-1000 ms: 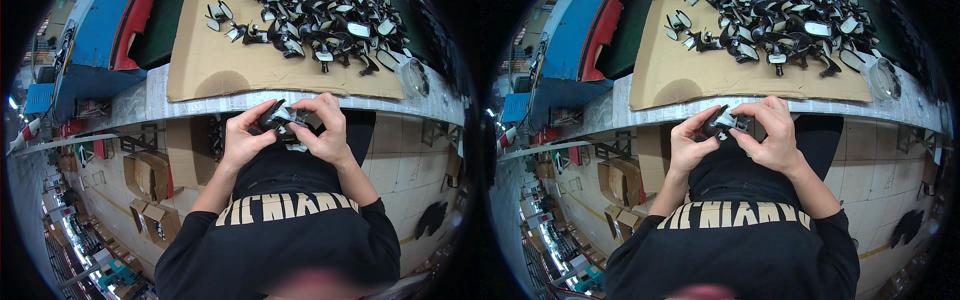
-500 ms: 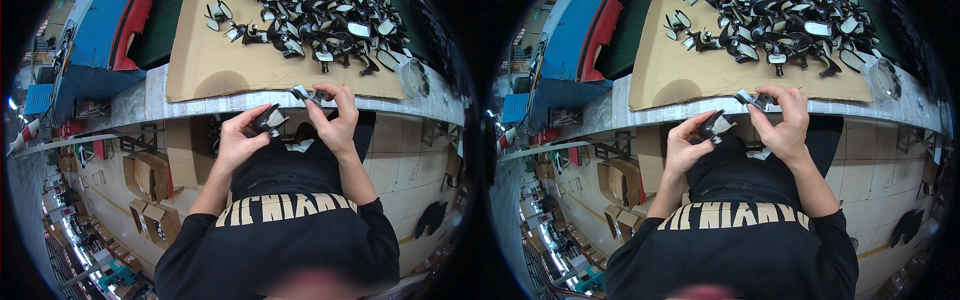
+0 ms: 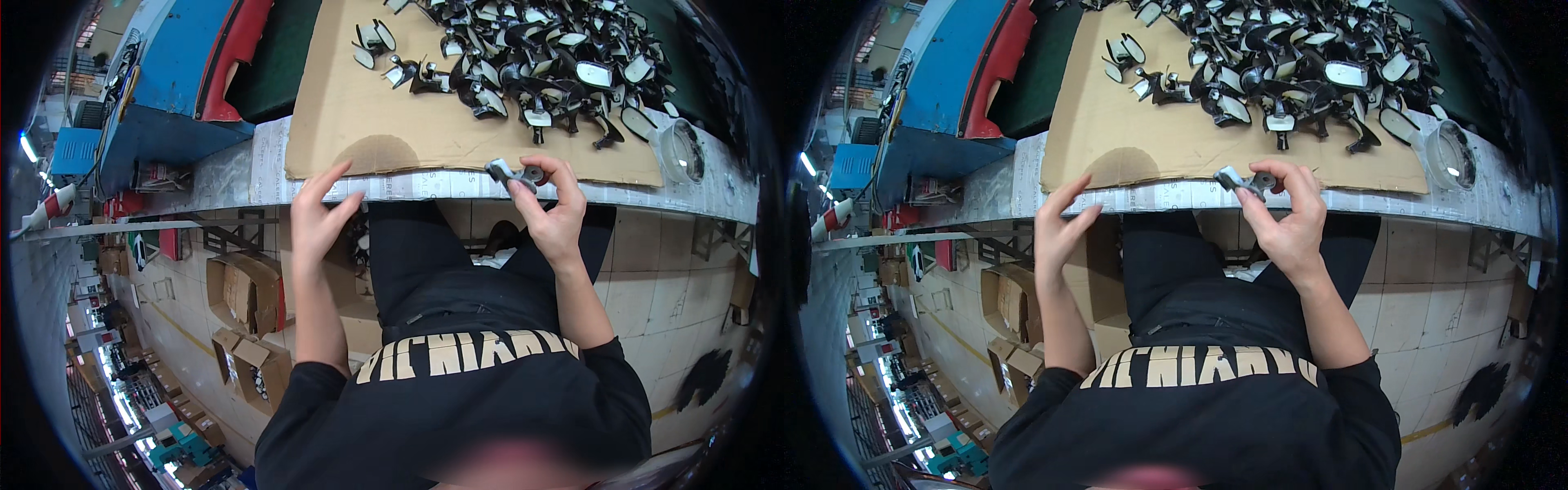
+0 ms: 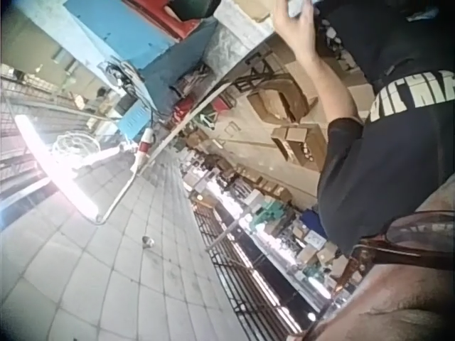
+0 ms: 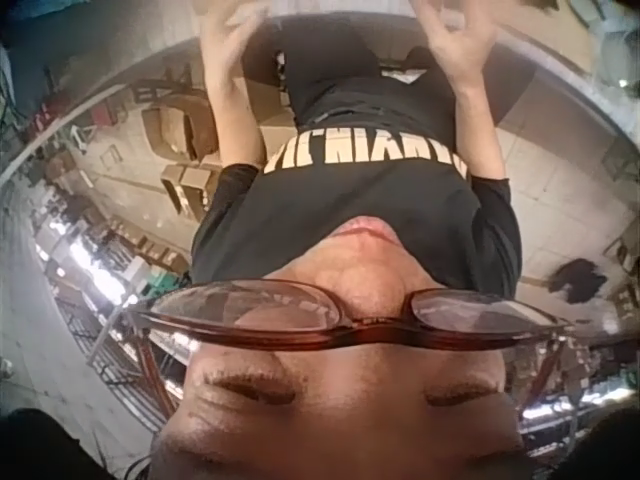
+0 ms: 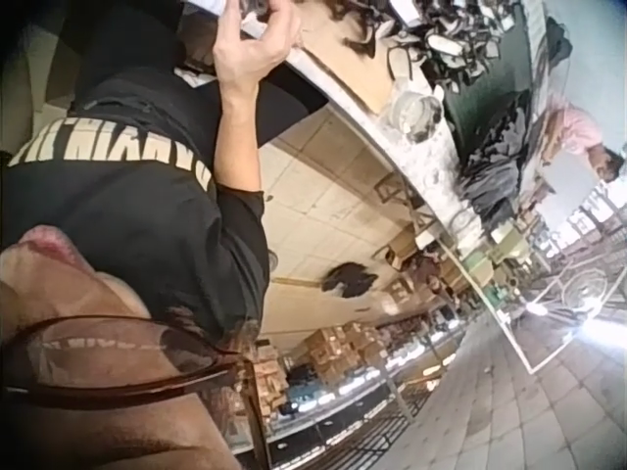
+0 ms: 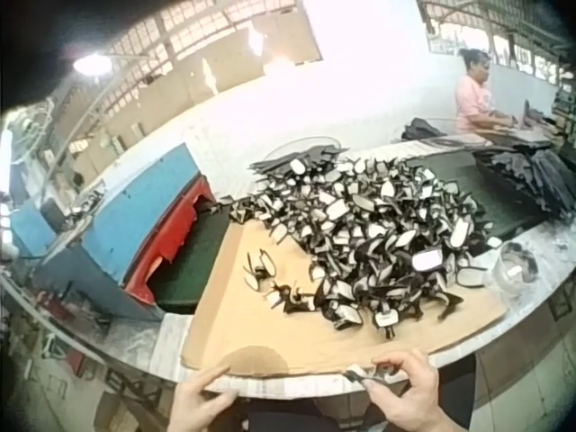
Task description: Assemble small mirrored components into plastic housings on a production line.
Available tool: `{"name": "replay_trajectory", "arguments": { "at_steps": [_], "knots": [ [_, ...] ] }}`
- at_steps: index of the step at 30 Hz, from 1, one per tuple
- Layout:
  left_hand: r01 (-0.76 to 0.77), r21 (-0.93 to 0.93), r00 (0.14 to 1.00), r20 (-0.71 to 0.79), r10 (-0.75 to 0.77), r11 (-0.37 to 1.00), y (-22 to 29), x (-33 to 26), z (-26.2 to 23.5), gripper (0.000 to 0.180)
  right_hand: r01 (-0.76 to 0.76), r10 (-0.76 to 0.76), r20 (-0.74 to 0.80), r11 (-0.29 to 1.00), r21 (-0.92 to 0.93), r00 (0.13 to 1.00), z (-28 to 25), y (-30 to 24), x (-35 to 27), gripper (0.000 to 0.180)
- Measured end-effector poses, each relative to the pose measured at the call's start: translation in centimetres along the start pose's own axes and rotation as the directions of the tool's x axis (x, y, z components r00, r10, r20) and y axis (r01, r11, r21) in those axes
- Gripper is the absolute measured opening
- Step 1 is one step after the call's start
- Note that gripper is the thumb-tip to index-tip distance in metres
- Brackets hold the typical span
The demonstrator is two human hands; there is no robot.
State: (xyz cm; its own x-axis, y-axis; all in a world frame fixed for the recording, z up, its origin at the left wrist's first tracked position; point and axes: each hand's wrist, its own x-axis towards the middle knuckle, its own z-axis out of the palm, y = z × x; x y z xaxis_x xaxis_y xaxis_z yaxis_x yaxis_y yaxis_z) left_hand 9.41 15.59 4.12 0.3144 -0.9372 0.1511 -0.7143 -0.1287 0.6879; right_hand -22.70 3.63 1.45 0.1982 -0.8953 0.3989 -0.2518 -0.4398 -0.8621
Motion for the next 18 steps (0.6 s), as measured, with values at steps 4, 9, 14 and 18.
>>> {"name": "replay_trajectory", "arguments": {
  "at_steps": [4, 9, 14, 18],
  "knots": [
    [-0.036, -0.297, 0.994, -0.109, 0.003, 0.954, -0.5, 8.6, 7.5, 0.05, -0.009, 0.009, 0.006, 1.0, -0.004, 1.0, -0.7, -0.3, -0.7, 0.031],
    [0.025, -0.308, 0.982, -0.168, -0.081, 0.951, -2.0, 15.9, 13.2, 0.046, -0.076, 0.075, 0.028, 0.997, 0.024, 0.997, -1.5, -1.2, -2.2, 0.03],
    [0.165, -0.582, 0.949, -0.125, -0.289, 0.796, -2.7, 15.2, 13.3, 0.03, -0.094, 0.093, 0.051, 0.995, 0.016, 0.994, -2.1, -0.4, -2.9, 0.03],
    [0.183, -0.689, 0.958, -0.034, -0.284, 0.701, 0.2, 9.7, 11.2, 0.024, -0.221, 0.202, 0.112, 0.955, 0.197, 0.973, -1.6, -0.3, -2.6, 0.03]
  ]
}}
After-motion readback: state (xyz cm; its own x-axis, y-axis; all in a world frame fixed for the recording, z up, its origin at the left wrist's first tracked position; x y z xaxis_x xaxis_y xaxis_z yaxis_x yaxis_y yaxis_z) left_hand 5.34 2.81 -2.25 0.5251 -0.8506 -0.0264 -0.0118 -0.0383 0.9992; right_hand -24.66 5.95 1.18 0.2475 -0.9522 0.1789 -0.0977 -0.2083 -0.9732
